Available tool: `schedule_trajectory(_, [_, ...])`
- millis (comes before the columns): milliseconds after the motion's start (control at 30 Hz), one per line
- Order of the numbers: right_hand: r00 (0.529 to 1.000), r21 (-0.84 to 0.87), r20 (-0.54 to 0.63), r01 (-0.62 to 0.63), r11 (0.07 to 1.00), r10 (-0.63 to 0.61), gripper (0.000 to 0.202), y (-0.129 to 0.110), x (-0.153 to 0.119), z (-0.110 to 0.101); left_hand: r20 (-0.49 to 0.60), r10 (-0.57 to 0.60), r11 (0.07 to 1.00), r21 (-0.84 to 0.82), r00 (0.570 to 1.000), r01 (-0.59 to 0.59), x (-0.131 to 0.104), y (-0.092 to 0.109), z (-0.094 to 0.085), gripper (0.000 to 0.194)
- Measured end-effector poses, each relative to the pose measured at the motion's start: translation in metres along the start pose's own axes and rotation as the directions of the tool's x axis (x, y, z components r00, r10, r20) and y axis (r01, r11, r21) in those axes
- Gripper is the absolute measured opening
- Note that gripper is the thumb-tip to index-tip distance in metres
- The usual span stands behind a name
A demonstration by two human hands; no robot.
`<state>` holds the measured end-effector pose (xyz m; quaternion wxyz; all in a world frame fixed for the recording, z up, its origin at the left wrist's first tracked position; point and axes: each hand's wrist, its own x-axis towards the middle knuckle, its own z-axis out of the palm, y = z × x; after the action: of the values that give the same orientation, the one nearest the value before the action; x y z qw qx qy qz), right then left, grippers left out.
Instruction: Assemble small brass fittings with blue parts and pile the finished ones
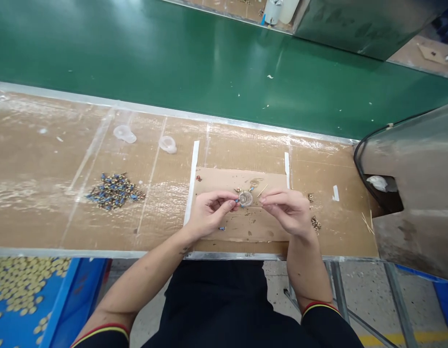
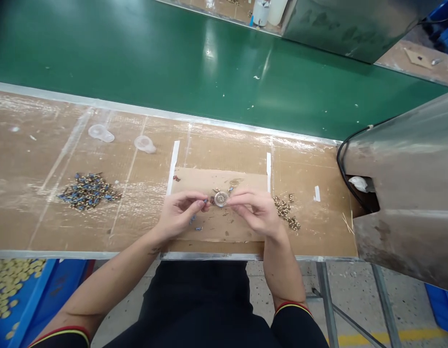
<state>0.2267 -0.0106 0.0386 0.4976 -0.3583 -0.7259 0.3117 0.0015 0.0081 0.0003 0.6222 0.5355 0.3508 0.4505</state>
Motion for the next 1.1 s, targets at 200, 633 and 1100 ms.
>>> schedule_trajectory(200, [0.999, 0.037, -0.041, 0.010, 0.999, -0.009, 0.021, 0.001, 0.000, 0.017, 0.038, 0.031, 0.999, 0.034, 0.999, -0.032, 0.000, 0.001, 0.001, 0.024])
schedule_trajectory(633, [0.997, 0.093, -0.076, -0.003, 0.996, 0.010, 0.026, 0.001, -0.001, 0.028, 0.054, 0.070, 0.997, 0.031, 0.996, -0.072, -0.001, 0.000, 0.001, 0.022])
schedule_trajectory(1100, [0.992, 0.082, -0.126, 0.003, 0.997, 0.008, 0.031, 0.002, -0.002, 0.033, 0.044, 0.039, 0.999, -0.027, 0.998, -0.037, -0.003, -0.005, 0.003, 0.031])
